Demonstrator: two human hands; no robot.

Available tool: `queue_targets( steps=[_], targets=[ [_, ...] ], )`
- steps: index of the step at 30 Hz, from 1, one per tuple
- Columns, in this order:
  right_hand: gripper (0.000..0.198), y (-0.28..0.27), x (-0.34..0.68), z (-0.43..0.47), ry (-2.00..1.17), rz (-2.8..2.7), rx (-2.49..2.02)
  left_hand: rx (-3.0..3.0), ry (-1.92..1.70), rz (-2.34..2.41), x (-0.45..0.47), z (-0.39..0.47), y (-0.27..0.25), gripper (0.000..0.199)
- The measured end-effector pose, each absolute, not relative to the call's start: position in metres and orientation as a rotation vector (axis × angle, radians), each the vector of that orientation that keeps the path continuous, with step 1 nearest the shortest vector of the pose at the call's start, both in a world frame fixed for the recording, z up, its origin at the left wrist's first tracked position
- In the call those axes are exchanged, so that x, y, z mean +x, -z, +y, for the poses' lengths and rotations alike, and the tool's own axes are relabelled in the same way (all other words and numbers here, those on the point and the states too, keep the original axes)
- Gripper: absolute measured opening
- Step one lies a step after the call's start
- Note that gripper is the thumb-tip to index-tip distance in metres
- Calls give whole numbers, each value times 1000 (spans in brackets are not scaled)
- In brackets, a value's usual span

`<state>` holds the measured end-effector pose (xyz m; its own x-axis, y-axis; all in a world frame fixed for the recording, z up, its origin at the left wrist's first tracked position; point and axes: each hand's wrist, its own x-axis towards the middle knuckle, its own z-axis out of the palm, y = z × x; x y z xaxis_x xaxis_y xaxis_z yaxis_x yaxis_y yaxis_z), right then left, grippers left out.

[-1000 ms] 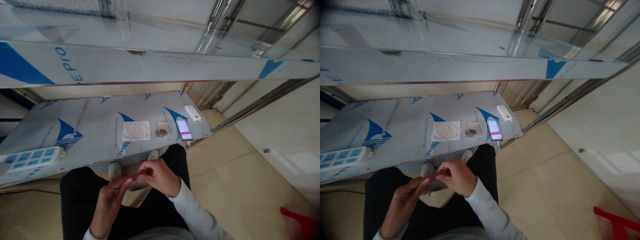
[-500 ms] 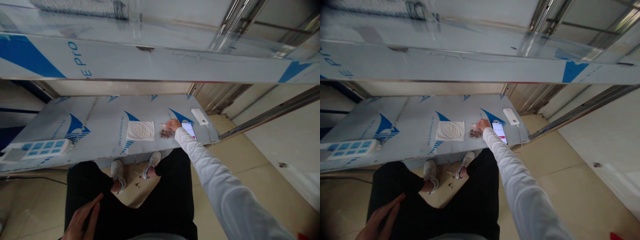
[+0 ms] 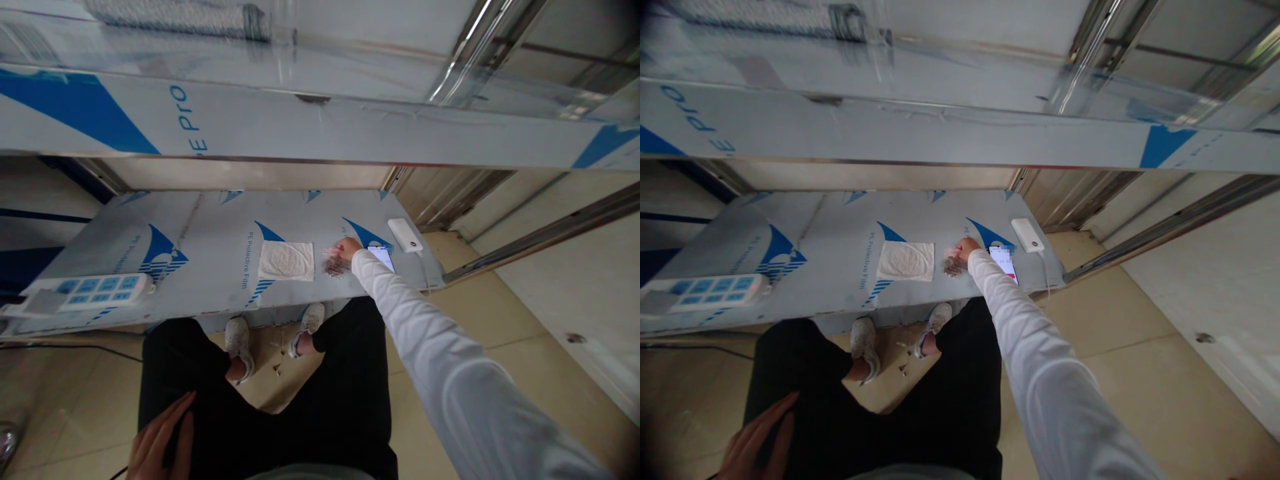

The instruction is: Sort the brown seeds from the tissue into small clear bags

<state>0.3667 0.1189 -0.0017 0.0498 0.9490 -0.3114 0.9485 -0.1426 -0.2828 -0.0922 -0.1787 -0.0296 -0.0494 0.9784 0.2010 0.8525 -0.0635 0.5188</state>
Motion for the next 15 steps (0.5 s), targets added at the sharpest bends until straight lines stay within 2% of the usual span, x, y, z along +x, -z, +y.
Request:
queue_targets(
  steps=[4, 9, 15],
  targets=[
    [18, -12, 380, 118, -670, -1977, -2226, 2019, -749, 2008, -90, -180, 32, 34],
    [29, -37, 388, 107, -639, -1823, -2153, 2130, -828, 1961, -91, -177, 49, 31],
    [25, -72, 328, 93, -678, -1867, -1937, 2107, -755, 2055, -90, -177, 58, 32]
  ],
)
